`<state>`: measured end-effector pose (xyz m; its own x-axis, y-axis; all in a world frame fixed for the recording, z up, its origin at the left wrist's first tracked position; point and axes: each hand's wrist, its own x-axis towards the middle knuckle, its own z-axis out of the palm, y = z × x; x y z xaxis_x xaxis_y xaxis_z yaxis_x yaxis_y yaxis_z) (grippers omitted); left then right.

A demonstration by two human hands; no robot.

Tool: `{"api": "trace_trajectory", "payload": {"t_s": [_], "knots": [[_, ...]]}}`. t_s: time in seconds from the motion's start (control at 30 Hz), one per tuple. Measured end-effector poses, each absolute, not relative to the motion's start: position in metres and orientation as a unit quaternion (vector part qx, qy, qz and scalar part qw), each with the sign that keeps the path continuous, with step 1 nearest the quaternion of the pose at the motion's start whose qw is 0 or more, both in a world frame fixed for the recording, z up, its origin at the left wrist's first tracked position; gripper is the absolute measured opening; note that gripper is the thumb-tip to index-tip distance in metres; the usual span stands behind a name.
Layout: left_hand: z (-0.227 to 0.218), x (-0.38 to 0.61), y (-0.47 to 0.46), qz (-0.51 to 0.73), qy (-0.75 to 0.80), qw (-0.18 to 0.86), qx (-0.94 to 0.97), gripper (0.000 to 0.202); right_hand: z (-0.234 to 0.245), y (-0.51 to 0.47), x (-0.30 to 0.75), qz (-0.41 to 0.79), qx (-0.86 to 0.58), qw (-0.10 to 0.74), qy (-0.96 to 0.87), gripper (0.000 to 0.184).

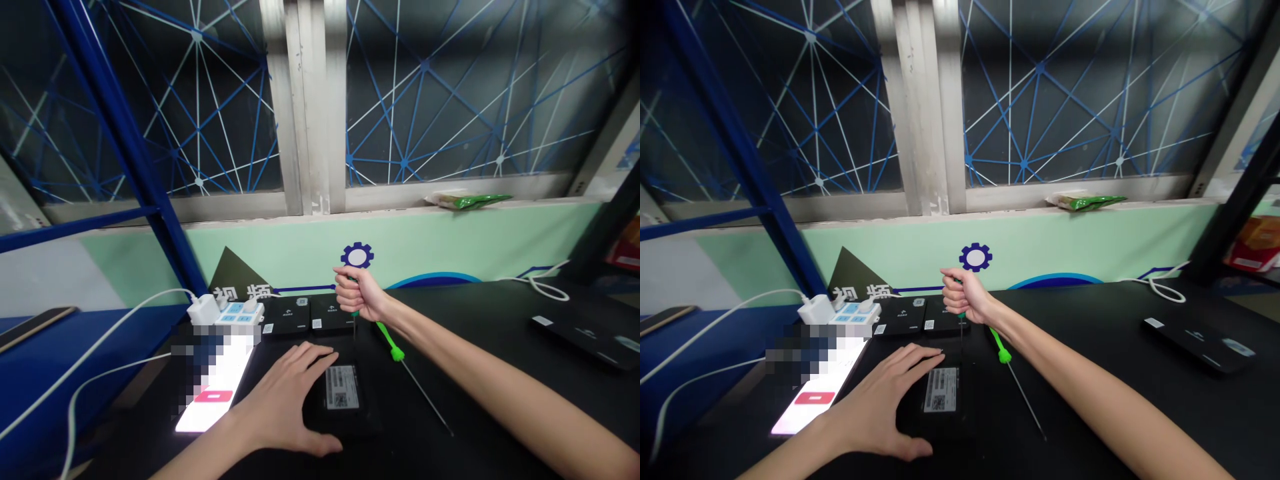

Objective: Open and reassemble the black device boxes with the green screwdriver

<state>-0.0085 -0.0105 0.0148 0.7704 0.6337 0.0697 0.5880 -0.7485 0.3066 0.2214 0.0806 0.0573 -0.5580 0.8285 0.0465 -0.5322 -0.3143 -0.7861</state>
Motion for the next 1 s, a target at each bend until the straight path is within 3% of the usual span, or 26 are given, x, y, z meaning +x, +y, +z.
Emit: {"api": "trace_trajectory", "payload": {"t_s": [0.6, 1.0], "knots": [[0.016, -0.008, -0.009, 0.106, 0.311, 0.15, 0.932, 0.105, 0.028, 0.107, 0.244, 0.827, -0.142, 0.464, -0.284, 0.052], [0.015, -0.007, -0.01, 0.142, 0.256, 0.138, 0.946, 0.103, 0.015, 0.112, 0.246, 0.859, -0.165, 0.427, -0.229, 0.048]]}}
